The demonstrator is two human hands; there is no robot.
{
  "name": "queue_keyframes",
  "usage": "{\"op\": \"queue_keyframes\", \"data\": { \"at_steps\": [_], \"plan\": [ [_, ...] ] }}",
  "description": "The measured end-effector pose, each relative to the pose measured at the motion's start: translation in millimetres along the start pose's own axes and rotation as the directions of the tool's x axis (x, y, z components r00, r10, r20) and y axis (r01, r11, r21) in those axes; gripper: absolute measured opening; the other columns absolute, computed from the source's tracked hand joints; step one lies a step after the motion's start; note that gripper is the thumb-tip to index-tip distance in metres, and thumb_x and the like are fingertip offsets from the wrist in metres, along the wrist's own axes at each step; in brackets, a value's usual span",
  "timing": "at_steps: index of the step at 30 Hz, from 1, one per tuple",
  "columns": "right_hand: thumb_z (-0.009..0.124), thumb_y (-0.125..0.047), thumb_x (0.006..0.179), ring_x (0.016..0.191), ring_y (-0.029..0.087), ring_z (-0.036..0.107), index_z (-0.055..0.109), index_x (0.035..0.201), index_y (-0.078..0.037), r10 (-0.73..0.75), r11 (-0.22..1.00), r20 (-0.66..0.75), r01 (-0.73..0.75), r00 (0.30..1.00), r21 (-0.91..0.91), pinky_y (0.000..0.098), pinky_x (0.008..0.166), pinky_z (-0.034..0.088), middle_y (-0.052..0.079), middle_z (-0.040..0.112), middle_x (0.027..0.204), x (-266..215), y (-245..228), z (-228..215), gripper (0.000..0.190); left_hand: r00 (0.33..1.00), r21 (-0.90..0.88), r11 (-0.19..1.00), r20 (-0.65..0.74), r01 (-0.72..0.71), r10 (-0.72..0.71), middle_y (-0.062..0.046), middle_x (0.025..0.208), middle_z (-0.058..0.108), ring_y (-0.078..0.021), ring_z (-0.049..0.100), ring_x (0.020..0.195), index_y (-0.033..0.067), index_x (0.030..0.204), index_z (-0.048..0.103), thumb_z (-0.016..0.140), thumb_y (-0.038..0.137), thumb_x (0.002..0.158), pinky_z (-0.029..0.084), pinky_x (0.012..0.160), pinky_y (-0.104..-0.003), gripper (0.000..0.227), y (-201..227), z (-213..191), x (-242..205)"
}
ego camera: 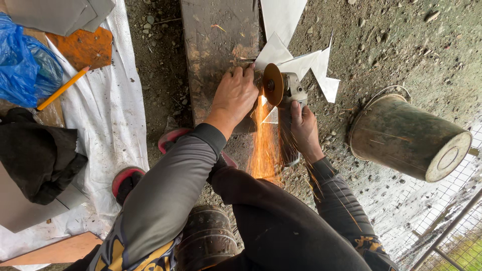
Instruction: The person uses an angle grinder to cut triangular metal sheets on a workbench. They hold the sheets with one hand and guide the grinder with the other, producing sparks as the blade cuts through the metal. The person repeatedly repositions the sheets to make precise cuts along marked lines.
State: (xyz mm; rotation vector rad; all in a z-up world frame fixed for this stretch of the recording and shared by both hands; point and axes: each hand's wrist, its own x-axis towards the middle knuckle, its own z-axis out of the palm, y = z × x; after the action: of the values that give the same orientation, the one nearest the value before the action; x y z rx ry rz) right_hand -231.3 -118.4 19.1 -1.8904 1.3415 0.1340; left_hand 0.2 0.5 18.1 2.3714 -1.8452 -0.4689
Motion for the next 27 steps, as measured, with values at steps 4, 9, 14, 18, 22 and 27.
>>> {"op": "queue_keyframes", "data": {
  "at_steps": [4, 9, 14, 18, 22, 27],
  "plan": [
    [0.046, -0.061, 0.106, 0.074, 0.018, 0.067, 0.061, 0.094, 0.003, -0.045, 0.999, -0.016, 0.045, 0.999, -0.01, 0.0352, 0.065, 0.053, 0.016, 0.07, 0.082, 1, 5, 1, 0.067, 0.999, -0.037, 0.999, 0.034, -0.018, 0.019, -0.015, 0.132, 0.064, -0.0258, 0.062, 0.099, -0.0039, 0.111, 0.075, 0.065, 0.006, 0.088, 0.055, 0.082, -0.038, 0.026, -1, 0, -1],
    [0.043, -0.061, 0.105, 0.069, 0.017, 0.066, 0.06, 0.09, 0.003, -0.01, 0.999, -0.01, 0.01, 1.0, -0.042, 0.035, 0.062, 0.053, 0.016, 0.069, 0.077, 2, 4, 1, 0.068, 1.0, -0.029, 0.999, 0.013, -0.025, 0.025, -0.015, 0.137, 0.063, -0.0259, 0.063, 0.099, 0.0012, 0.095, 0.08, 0.066, 0.006, 0.085, 0.055, 0.083, -0.039, 0.017, -1, -1, -1],
    [0.042, -0.06, 0.105, 0.07, 0.016, 0.066, 0.062, 0.094, 0.005, -0.016, 1.0, 0.002, 0.016, 1.0, -0.006, 0.0348, 0.061, 0.053, 0.016, 0.07, 0.078, 0, -4, -1, 0.068, 1.0, -0.02, 0.999, 0.008, -0.029, 0.029, -0.016, 0.136, 0.063, -0.0275, 0.063, 0.101, 0.0017, 0.088, 0.079, 0.068, 0.006, 0.085, 0.055, 0.086, -0.04, 0.013, -1, -1, 0],
    [0.044, -0.06, 0.105, 0.077, 0.015, 0.068, 0.064, 0.1, 0.006, -0.106, 0.991, 0.003, 0.105, 0.994, 0.087, 0.034, 0.067, 0.055, 0.015, 0.073, 0.084, -1, -10, 0, 0.069, 0.999, -0.074, 0.997, 0.041, -0.029, 0.032, -0.018, 0.132, 0.064, -0.0292, 0.063, 0.102, 0.0005, 0.088, 0.079, 0.068, 0.007, 0.089, 0.055, 0.088, -0.043, 0.013, -1, 0, 0],
    [0.042, -0.061, 0.104, 0.075, 0.017, 0.066, 0.064, 0.103, 0.005, -0.044, 0.999, 0.01, 0.044, 0.999, 0.023, 0.0356, 0.067, 0.053, 0.015, 0.071, 0.083, 0, -12, -1, 0.069, 0.993, -0.043, 0.998, 0.108, -0.038, 0.042, -0.017, 0.128, 0.066, -0.0283, 0.063, 0.105, 0.0029, 0.089, 0.08, 0.067, 0.006, 0.089, 0.054, 0.095, -0.042, 0.013, -1, 3, 3],
    [0.04, -0.063, 0.104, 0.073, 0.017, 0.066, 0.063, 0.103, 0.005, 0.039, 0.998, 0.011, -0.039, 0.999, -0.047, 0.036, 0.066, 0.052, 0.015, 0.069, 0.081, -1, -9, -2, 0.071, 0.999, -0.035, 0.999, -0.019, -0.035, 0.034, -0.016, 0.137, 0.063, -0.0273, 0.063, 0.098, 0.0029, 0.089, 0.08, 0.068, 0.007, 0.084, 0.055, 0.087, -0.041, 0.014, -1, 7, 1]
  ]
}}
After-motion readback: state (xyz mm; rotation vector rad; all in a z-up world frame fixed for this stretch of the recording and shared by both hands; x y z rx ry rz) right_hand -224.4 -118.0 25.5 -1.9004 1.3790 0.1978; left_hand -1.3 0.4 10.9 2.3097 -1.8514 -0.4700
